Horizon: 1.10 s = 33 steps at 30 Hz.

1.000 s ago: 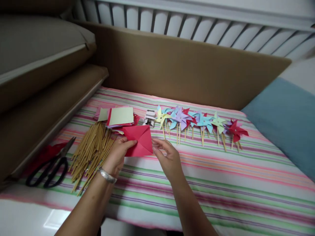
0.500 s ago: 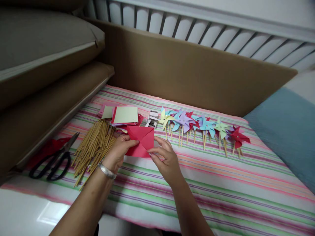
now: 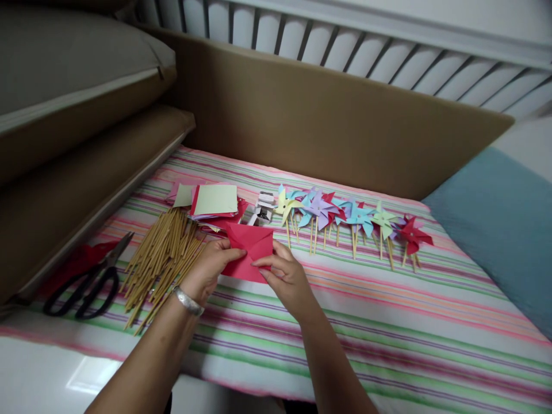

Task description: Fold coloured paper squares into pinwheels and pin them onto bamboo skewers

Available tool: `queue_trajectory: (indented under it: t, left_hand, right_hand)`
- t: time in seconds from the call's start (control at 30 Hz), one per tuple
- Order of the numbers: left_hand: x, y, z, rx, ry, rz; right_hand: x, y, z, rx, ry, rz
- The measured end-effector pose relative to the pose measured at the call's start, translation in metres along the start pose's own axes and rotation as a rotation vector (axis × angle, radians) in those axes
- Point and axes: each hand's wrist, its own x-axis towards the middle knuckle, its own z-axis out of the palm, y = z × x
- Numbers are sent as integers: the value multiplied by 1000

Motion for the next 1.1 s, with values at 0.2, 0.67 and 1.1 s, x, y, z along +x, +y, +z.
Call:
queue_trajectory:
  t: [0.2, 0.67, 1.1]
  left_hand:
    - [-4, 3, 3, -12, 17, -20]
    - [-6, 1, 12, 49, -15, -20]
    - [-5, -2, 12, 25, -44, -18]
  right_hand:
    - [2, 0, 3, 111, -31, -12]
    - [7, -9, 11, 96, 65, 214]
    - [10, -7, 13, 165, 129, 273]
